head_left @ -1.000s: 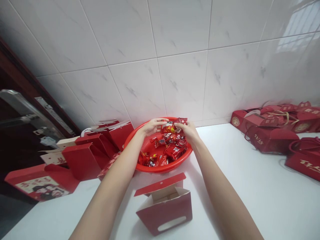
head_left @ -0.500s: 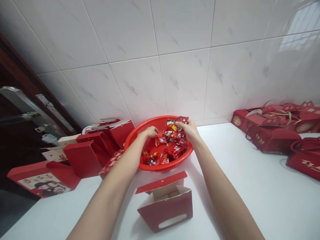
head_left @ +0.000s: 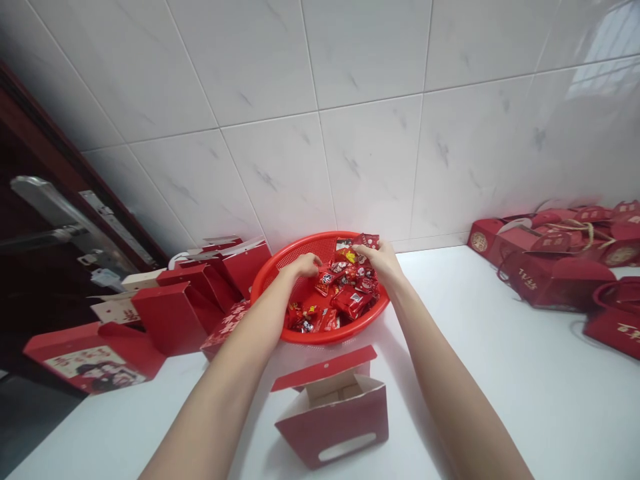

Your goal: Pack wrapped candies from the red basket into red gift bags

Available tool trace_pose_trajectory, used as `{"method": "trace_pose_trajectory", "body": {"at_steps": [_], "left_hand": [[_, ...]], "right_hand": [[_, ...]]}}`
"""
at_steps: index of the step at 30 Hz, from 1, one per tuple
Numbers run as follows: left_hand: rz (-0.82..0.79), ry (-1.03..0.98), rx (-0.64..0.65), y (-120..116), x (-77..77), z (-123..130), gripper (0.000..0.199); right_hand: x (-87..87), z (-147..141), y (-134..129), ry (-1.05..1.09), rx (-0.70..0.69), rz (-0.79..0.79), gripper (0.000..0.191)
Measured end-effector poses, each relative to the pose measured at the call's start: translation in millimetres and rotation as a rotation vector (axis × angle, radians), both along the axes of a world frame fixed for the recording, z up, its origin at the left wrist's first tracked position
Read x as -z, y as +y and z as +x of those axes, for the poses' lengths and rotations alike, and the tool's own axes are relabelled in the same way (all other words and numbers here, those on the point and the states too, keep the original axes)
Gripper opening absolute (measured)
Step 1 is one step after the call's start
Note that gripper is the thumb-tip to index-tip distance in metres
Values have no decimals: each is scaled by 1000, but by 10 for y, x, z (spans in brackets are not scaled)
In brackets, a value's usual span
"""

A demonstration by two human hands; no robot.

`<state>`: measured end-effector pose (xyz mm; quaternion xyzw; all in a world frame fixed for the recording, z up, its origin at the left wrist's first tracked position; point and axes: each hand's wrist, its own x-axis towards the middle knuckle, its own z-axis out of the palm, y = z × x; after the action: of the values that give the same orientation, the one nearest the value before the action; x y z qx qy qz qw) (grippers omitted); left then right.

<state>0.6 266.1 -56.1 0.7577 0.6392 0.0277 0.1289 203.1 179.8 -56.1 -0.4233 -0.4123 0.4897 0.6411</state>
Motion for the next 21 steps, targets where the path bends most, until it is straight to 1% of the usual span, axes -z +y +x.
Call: {"method": "trace_pose_trajectory", "body": {"at_steps": [2, 4, 6, 7, 8, 10, 13, 15, 18, 21], "left_hand": [[-17, -12, 8, -43, -95, 52, 44], [-91, -36, 42, -114, -188, 112, 33], [-245, -50, 101, -211, -260, 175, 20], [-341, -51, 130, -263, -286, 206, 16], [-432, -49, 154, -314, -304, 236, 16], [-587, -28, 182, -399, -326, 291, 23], [-761, 35, 199, -468, -326, 361, 34], [-811, 65, 211, -485, -301, 404, 42], [-777, 115, 240, -498, -221, 481, 48], [-738, 192, 304, -511, -129, 570, 45]], "right_hand": [[-1, 1, 1, 1, 24, -7, 15], [-2, 4, 1, 4, 53, -6, 16], [-4, 4, -4, 2, 60, -2, 17], [-6, 3, -8, -1, 56, 1, 17], [-9, 1, -14, -5, 49, 4, 17], [-14, -3, -25, -11, 37, 12, 17], [-15, -8, -31, -10, 25, 19, 18], [-9, -8, -25, -10, 24, 20, 19], [2, -6, -13, -11, 20, 22, 20], [10, -2, -4, -10, 10, 25, 22]]}}
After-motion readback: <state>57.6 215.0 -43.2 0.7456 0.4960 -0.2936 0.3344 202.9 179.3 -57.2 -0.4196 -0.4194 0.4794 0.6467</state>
